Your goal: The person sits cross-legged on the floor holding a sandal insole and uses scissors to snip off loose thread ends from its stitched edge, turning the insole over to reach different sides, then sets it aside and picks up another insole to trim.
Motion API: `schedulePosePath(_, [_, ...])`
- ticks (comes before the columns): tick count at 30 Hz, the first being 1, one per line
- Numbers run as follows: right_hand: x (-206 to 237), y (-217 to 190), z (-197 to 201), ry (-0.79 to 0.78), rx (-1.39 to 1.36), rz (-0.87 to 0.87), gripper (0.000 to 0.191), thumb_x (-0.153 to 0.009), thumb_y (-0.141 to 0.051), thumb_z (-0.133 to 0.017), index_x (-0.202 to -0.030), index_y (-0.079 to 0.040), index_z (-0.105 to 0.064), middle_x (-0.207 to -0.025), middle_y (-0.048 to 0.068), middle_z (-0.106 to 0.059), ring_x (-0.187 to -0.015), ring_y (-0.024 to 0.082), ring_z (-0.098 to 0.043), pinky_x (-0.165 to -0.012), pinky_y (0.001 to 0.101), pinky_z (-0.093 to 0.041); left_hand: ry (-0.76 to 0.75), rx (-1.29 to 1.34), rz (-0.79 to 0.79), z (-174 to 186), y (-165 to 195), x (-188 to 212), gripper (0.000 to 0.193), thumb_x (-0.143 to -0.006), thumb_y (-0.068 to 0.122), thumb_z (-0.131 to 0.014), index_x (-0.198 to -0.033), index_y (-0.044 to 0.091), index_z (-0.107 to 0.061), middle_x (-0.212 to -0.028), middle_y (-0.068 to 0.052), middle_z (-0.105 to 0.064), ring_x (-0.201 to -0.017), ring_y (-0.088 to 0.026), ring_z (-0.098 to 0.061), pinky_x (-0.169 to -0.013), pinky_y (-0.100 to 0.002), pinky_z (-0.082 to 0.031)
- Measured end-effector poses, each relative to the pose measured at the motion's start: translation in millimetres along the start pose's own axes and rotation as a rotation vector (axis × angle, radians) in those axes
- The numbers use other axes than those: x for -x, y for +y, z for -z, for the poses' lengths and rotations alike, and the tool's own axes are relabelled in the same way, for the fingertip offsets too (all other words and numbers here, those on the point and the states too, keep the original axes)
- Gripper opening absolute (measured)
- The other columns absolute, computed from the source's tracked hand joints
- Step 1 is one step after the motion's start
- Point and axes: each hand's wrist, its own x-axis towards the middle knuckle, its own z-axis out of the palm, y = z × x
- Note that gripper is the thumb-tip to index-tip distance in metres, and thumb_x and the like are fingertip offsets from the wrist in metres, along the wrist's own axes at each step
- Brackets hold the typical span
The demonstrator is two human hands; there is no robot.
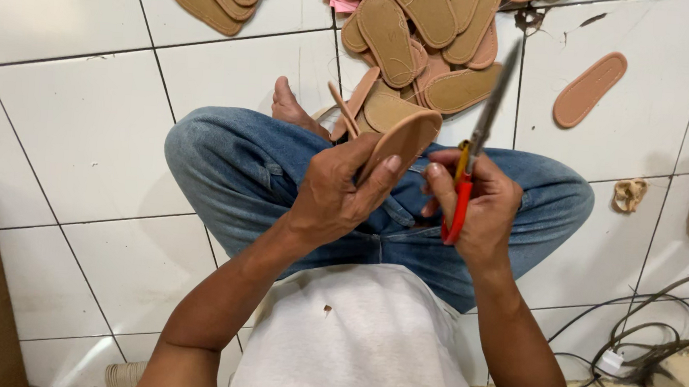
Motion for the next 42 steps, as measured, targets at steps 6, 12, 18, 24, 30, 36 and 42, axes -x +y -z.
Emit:
schedulePosePath(6, [0,3,-4,-0.004,-0.002,-0.013,0.013,-0.099,0.000,-0.067,-0.110,0.006,-0.071,-0.087,0.007,-0.074,-0.072,0.010,-0.071,-0.058,0.0236,-0.060,0.034,-0.319,-0.384,-6,0,0,0.026,-0.098,0.006,-0.072,-0.121,-0.002,-0.063,-0.087,-0.012,-0.063,-0.074,-0.025,-0.063,-0.067,-0.038,-0.053])
schedulePosePath(12, [-5,5,-2,0.049,0.046,-0.067,0.008,-0.097,0.001,-0.067,-0.103,0.006,-0.070,-0.081,0.007,-0.072,-0.068,0.010,-0.071,-0.058,0.0235,-0.061,0.020,-0.562,-0.535,-18,-1,1,0.033,-0.095,0.005,-0.075,-0.121,-0.010,-0.061,-0.087,-0.011,-0.063,-0.075,-0.021,-0.062,-0.065,-0.036,-0.053])
schedulePosePath(18, [-13,13,-4,0.042,0.015,-0.087,0.006,-0.099,-0.003,-0.066,-0.099,0.003,-0.065,-0.073,0.004,-0.067,-0.055,0.008,-0.061,-0.049,0.0219,-0.052,0.076,-0.508,-0.516,-24,-7,3,0.034,-0.096,0.004,-0.071,-0.124,-0.011,-0.060,-0.094,-0.014,-0.066,-0.078,-0.023,-0.063,-0.069,-0.037,-0.055])
schedulePosePath(24, [3,18,-6,-0.071,-0.112,-0.005,0.013,-0.107,-0.011,-0.059,-0.100,-0.001,-0.061,-0.066,-0.001,-0.056,-0.049,0.005,-0.052,-0.044,0.0209,-0.044,0.153,-0.271,-0.250,-24,-13,2,0.018,-0.107,0.009,-0.064,-0.122,0.000,-0.062,-0.091,-0.014,-0.065,-0.075,-0.025,-0.066,-0.065,-0.037,-0.054])
schedulePosePath(30, [29,17,17,-0.081,0.151,0.006,0.032,-0.094,-0.030,-0.074,-0.102,0.001,-0.069,-0.068,0.000,-0.060,-0.050,0.009,-0.054,-0.044,0.0240,-0.042,0.080,0.172,0.244,-1,-27,-8,0.030,-0.109,0.030,-0.058,-0.119,0.001,-0.063,-0.086,-0.006,-0.069,-0.076,-0.011,-0.066,-0.065,-0.029,-0.054])
schedulePosePath(36, [14,16,45,-0.059,0.945,0.485,0.071,-0.079,-0.057,-0.083,-0.113,0.005,-0.068,-0.084,0.010,-0.061,-0.072,0.019,-0.060,-0.064,0.0324,-0.050,0.094,0.275,0.202,7,-21,-9,0.033,-0.108,0.031,-0.060,-0.121,0.002,-0.066,-0.091,-0.003,-0.071,-0.080,-0.007,-0.067,-0.069,-0.024,-0.056])
schedulePosePath(42, [7,26,51,0.043,1.288,0.623,0.074,-0.076,-0.068,-0.084,-0.095,0.002,-0.069,-0.070,0.008,-0.056,-0.061,0.022,-0.056,-0.052,0.0336,-0.047,0.131,0.314,0.215,2,-11,-8,0.035,-0.106,0.030,-0.061,-0.124,0.000,-0.065,-0.092,-0.004,-0.073,-0.080,-0.007,-0.069,-0.069,-0.023,-0.057])
